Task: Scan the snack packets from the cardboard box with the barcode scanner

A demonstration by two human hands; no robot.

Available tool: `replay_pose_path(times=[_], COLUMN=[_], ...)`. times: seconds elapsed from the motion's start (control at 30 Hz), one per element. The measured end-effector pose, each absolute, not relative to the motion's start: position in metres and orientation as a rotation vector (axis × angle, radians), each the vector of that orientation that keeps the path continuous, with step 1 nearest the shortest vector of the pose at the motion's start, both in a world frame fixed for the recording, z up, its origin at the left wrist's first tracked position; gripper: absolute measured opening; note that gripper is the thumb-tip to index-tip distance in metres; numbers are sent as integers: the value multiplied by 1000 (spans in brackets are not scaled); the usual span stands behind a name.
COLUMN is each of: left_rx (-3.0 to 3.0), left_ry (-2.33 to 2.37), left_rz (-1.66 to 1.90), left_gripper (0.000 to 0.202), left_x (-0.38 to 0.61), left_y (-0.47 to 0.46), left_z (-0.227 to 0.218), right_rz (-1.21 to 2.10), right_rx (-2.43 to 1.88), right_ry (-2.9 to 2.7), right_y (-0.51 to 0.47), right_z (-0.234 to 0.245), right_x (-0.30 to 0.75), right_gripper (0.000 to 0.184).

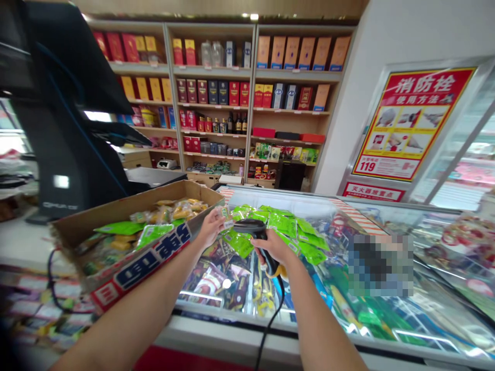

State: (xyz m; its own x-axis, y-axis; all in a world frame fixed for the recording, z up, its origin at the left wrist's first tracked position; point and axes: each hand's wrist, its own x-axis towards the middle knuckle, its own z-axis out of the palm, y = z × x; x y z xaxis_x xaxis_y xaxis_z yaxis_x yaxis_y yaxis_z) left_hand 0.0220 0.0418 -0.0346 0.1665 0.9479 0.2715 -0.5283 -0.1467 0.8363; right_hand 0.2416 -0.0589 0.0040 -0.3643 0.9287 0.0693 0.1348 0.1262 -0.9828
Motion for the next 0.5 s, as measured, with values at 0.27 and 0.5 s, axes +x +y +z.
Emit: replay_pose_path(times=[0.27,0.5], left_rx=[1137,1200], left_ry=[542,543], left_rz=[1454,1428], left_gripper=[64,62], left_x=[26,27], left_y=[48,32], left_z=[-40,-25], right_rz=[1312,1281], right_rx=[-1048,-1066], right_ry=[-1642,-1656], right_y=[-57,-59], right_z=[1,1], right_x=[241,238], right_gripper=[31,30])
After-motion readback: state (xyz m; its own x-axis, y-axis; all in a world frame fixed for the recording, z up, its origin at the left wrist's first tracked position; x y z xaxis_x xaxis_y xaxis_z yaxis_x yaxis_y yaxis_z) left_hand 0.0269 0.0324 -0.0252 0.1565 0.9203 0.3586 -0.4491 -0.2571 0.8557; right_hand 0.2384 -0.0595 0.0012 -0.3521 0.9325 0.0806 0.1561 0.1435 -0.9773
